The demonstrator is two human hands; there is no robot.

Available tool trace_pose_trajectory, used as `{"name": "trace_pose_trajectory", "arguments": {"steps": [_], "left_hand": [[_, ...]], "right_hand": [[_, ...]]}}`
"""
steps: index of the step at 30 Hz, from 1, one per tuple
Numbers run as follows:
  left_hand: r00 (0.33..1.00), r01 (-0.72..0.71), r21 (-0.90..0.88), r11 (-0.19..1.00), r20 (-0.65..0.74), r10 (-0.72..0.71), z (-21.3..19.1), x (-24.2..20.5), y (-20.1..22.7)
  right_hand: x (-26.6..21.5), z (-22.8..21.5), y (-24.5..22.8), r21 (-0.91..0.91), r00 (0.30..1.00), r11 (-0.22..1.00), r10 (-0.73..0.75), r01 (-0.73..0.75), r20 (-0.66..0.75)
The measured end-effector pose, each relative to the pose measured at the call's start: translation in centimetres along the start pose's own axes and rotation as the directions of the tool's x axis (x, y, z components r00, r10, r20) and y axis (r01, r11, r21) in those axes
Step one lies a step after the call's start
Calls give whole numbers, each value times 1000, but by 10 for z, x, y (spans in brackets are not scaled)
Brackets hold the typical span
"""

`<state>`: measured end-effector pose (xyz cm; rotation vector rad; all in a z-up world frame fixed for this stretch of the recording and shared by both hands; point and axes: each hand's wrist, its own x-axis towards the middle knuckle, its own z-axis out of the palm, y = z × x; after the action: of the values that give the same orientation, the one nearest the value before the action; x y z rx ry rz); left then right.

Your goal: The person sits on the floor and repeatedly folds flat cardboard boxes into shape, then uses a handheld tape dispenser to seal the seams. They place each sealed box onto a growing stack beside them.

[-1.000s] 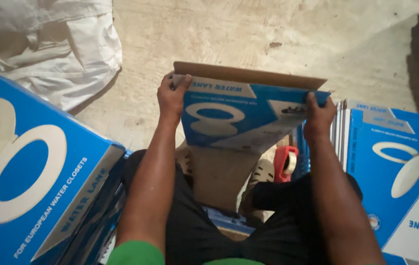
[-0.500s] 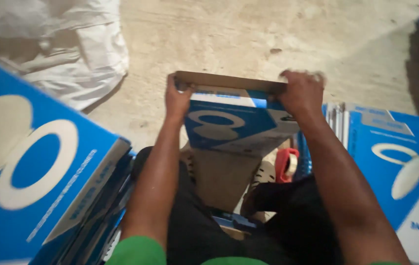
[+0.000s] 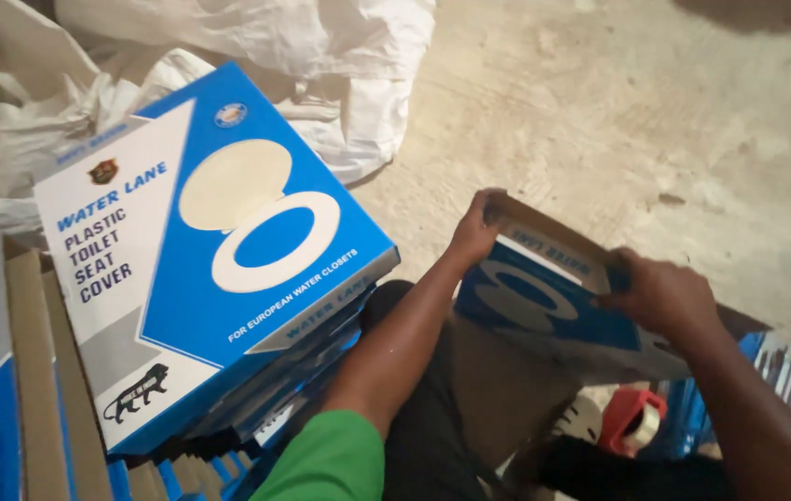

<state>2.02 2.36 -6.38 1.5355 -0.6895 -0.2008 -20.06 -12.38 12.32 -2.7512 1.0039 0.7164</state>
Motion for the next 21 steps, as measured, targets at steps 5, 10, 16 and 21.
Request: {"name": "trace_pose_trajectory", "arguments": {"steps": [5, 10, 16, 21], "left_hand": [[985, 42, 174, 984, 155, -69, -20, -6, 17], [776, -617, 689, 380, 449, 443, -28, 1, 78], [576, -656, 608, 447, 786, -224, 54, 2, 148], [540, -681, 562, 470, 818, -197, 67, 1, 139]], "right_hand": [[-13, 45, 3, -218, 723, 934, -357, 282, -591], [-10, 83, 2, -278, 455, 909, -400, 311, -796], [-3, 88, 16, -224, 433, 869, -425, 441, -795], [-1, 116, 78, 158, 487, 983, 93, 95, -868]]}}
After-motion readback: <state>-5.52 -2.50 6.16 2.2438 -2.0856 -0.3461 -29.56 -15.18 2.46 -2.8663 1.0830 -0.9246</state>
